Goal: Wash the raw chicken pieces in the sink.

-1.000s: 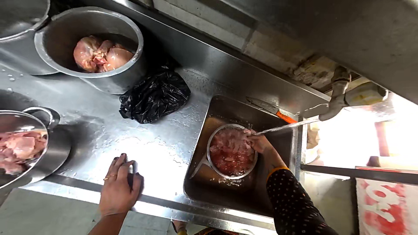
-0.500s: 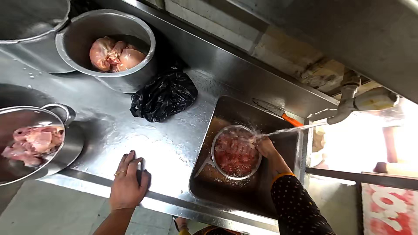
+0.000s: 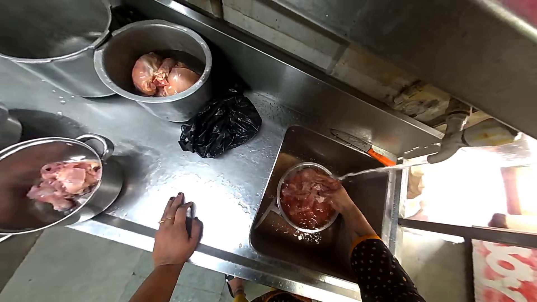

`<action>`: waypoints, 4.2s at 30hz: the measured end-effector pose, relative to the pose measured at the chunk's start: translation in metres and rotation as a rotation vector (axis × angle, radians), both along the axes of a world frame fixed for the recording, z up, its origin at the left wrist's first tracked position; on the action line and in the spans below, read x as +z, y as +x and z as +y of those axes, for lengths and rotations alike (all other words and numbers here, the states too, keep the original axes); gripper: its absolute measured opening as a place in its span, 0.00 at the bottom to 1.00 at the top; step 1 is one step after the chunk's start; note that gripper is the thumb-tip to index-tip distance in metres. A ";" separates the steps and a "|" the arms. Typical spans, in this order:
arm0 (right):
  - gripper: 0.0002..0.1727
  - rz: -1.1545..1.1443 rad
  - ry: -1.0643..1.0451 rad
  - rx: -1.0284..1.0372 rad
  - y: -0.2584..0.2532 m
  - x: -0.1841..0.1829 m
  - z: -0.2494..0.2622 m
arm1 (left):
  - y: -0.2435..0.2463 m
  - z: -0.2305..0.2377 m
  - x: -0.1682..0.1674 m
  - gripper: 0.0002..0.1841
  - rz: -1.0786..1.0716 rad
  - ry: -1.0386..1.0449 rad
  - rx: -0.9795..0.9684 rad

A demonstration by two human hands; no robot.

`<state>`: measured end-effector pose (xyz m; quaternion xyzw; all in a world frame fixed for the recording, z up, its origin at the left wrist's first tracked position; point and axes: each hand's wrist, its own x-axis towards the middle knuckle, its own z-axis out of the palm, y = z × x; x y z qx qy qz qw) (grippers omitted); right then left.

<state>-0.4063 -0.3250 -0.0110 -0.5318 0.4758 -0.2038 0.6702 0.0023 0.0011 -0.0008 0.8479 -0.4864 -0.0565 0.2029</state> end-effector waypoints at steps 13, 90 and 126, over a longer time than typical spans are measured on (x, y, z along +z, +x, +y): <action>0.14 -0.045 0.197 -0.165 0.006 0.010 0.015 | -0.001 0.000 0.001 0.32 0.031 0.007 0.011; 0.22 0.510 -0.008 -0.217 -0.034 -0.074 0.030 | -0.001 -0.001 0.002 0.34 -0.005 -0.007 -0.021; 0.21 0.630 -0.094 -0.178 0.003 -0.031 -0.028 | 0.000 -0.001 0.003 0.34 -0.005 0.003 0.013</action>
